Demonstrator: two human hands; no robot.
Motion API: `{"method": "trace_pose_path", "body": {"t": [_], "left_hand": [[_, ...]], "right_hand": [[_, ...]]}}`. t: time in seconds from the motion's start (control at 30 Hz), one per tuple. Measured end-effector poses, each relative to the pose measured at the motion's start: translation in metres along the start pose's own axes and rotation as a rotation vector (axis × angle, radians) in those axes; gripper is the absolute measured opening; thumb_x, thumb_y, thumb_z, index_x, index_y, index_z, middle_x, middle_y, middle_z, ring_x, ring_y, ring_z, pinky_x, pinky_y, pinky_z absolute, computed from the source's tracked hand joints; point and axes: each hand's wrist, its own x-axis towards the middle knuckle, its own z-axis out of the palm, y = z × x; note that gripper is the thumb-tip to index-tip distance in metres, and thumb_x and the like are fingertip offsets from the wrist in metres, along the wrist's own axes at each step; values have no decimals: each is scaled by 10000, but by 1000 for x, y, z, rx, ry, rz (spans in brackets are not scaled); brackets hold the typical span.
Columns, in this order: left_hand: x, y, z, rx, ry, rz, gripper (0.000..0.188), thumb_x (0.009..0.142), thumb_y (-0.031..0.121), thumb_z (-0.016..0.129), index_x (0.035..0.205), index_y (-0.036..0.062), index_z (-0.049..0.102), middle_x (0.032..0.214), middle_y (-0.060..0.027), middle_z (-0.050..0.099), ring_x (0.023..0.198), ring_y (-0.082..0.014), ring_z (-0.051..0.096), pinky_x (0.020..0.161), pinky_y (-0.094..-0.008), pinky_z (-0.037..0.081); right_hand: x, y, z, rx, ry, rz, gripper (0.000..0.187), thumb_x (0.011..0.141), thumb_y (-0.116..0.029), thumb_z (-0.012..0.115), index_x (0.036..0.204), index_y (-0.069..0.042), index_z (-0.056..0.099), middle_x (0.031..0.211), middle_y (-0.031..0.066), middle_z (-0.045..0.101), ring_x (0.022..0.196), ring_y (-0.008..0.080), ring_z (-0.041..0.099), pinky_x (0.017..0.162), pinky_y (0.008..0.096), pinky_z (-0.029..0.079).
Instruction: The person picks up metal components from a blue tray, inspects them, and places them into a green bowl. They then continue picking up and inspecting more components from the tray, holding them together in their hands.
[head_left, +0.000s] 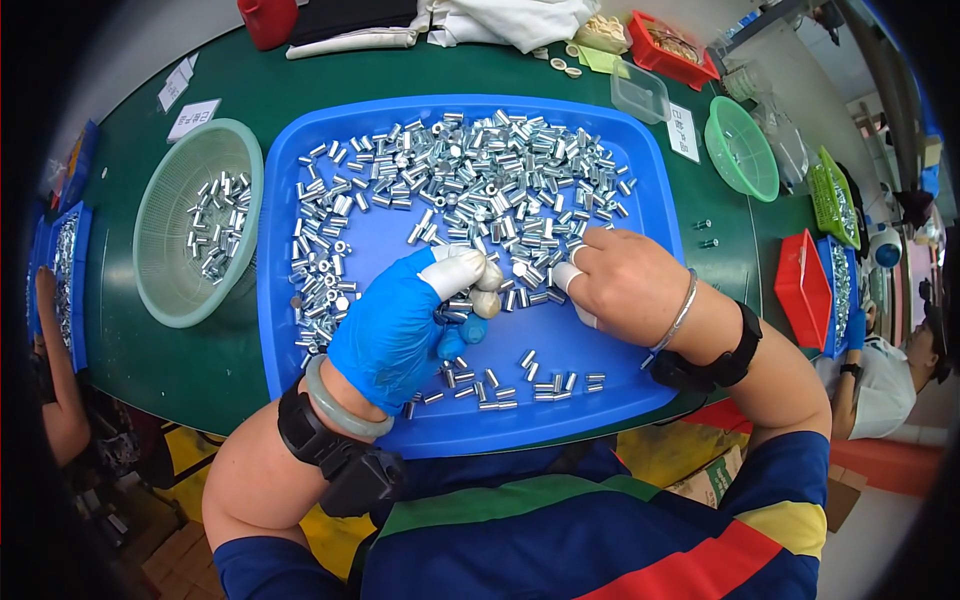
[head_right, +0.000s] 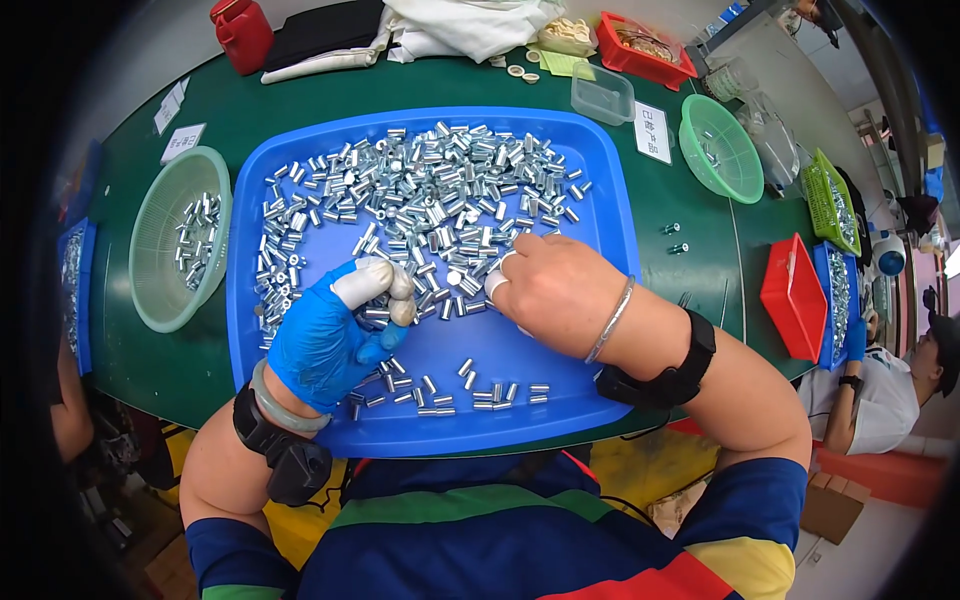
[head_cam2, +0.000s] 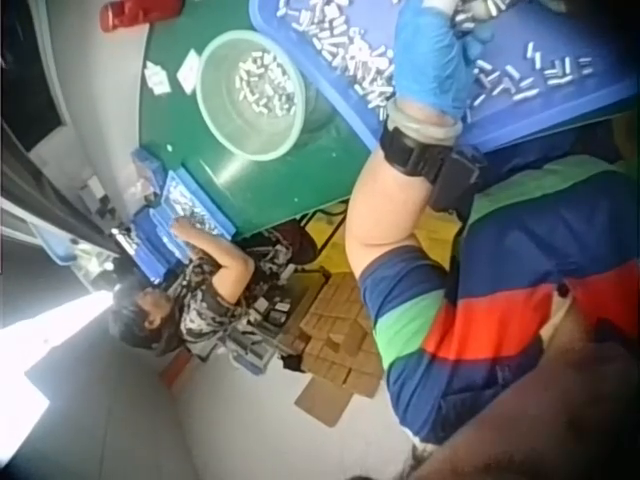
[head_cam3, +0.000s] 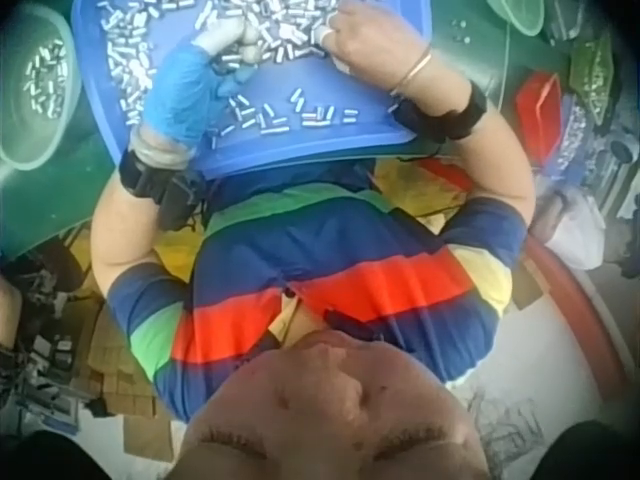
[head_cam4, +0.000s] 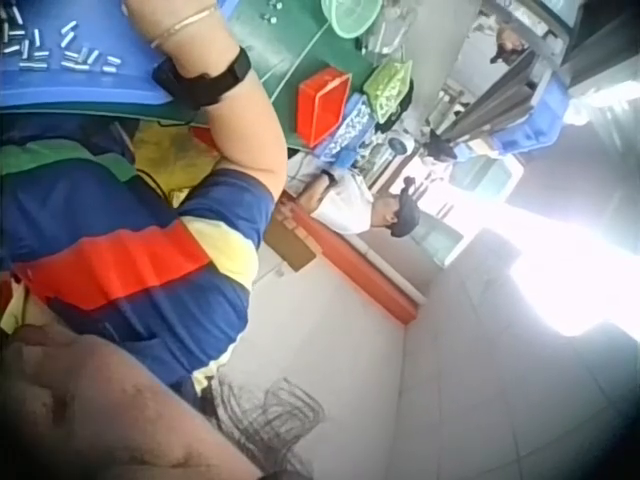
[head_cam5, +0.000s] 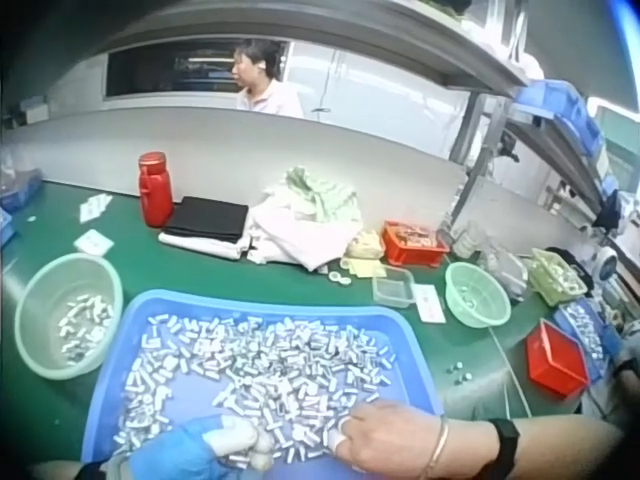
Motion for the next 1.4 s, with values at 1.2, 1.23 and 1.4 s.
{"method": "trace_pose_path", "body": {"t": [1.2, 1.23, 1.4], "left_hand": [[-3, -10, 5, 207, -298, -239, 280, 899, 229, 481, 1043, 12, 584, 855, -70, 621, 696, -119, 569, 546, -201, 429], [-3, -11, 4, 219, -325, -254, 270, 899, 210, 489, 1054, 10, 582, 859, -69, 621, 705, -118, 571, 555, -201, 433], [-5, -8, 5, 261, -367, -301, 236, 893, 158, 518, 1063, 8, 584, 869, -71, 622, 730, -113, 573, 586, -197, 442]], "right_hand": [[-26, -35, -17, 975, 275, 64, 172, 688, -89, 730, 837, -74, 645, 699, 43, 621, 570, 198, 559, 523, 292, 443], [-28, -35, -16, 1002, 266, 77, 169, 689, -91, 731, 833, -75, 646, 698, 42, 621, 568, 198, 559, 522, 292, 442], [-38, -37, -10, 933, 231, 95, 184, 657, -82, 756, 800, -74, 642, 716, 29, 643, 579, 171, 572, 520, 263, 443]]}}
